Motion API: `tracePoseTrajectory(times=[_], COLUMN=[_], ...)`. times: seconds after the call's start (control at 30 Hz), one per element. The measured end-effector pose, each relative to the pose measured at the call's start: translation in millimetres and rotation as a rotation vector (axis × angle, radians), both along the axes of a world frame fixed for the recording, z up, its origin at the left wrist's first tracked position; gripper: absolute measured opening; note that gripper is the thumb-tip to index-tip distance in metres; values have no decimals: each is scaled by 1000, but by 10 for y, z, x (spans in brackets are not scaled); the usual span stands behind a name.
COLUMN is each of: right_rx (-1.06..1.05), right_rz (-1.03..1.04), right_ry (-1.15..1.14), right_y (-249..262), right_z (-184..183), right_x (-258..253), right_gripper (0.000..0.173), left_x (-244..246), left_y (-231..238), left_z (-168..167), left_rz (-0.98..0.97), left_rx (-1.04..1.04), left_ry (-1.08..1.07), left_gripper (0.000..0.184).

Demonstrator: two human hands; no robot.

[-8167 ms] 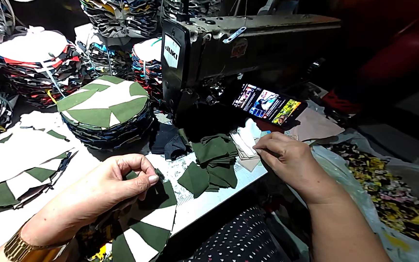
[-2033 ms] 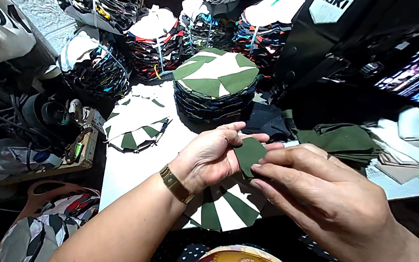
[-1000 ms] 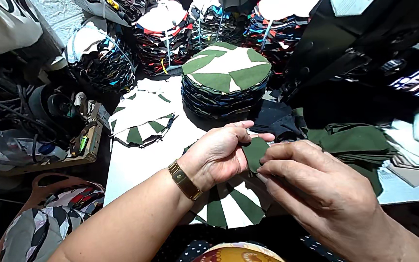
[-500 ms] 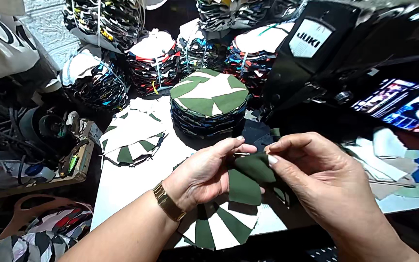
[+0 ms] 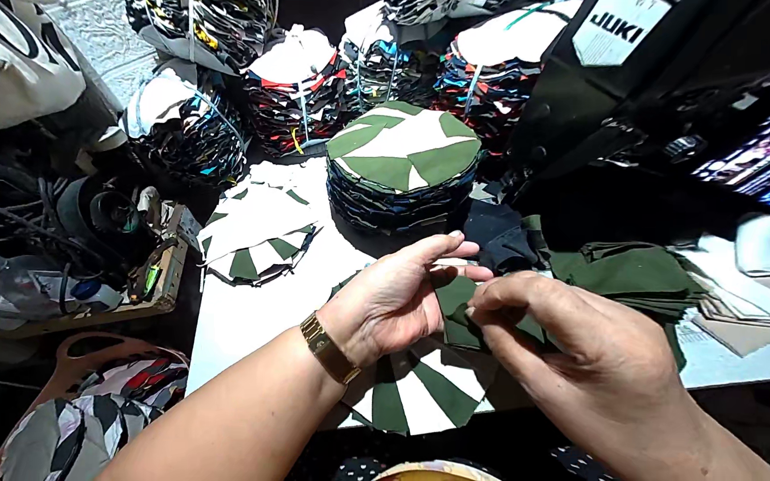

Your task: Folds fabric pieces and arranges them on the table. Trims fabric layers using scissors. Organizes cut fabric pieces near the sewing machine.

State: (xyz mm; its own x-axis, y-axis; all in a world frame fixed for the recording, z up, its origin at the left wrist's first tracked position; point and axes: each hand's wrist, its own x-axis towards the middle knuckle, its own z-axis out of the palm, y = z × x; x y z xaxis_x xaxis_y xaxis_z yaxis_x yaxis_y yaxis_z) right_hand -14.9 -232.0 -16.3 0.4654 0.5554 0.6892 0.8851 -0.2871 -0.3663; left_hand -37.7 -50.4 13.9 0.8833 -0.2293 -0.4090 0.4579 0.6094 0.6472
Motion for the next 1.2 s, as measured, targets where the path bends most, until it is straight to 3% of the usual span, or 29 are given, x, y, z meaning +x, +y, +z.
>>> tracePoseTrajectory(times=[0.2,0.4,0.57,0.67,0.9,1.2], right_rx=[63,305,492,458,211,-155], right_rz=[-50,-47,42,75,-123,-181], right_ry=[43,449,752,681,471,146], right_y=[-4,-156,-183,-206,-149,-62], right_z=[3,115,128,68,-165,-251], right_x=[113,190,138,77,-133,-90], right_gripper=[11,21,24,19,18,14], left_x=[-101,11,41,51,97,82], left_y=[17,96,198,297,435,311], left_z=[113,77,125,177,196,139], left_rz=[-183,-230,-261,-356,-707,-776], left_rx=[293,274,491,673,1104,1552], left_ry=[-229,-302,-446,-575,-713,-641], left_gripper=[34,13,12,15,33,32])
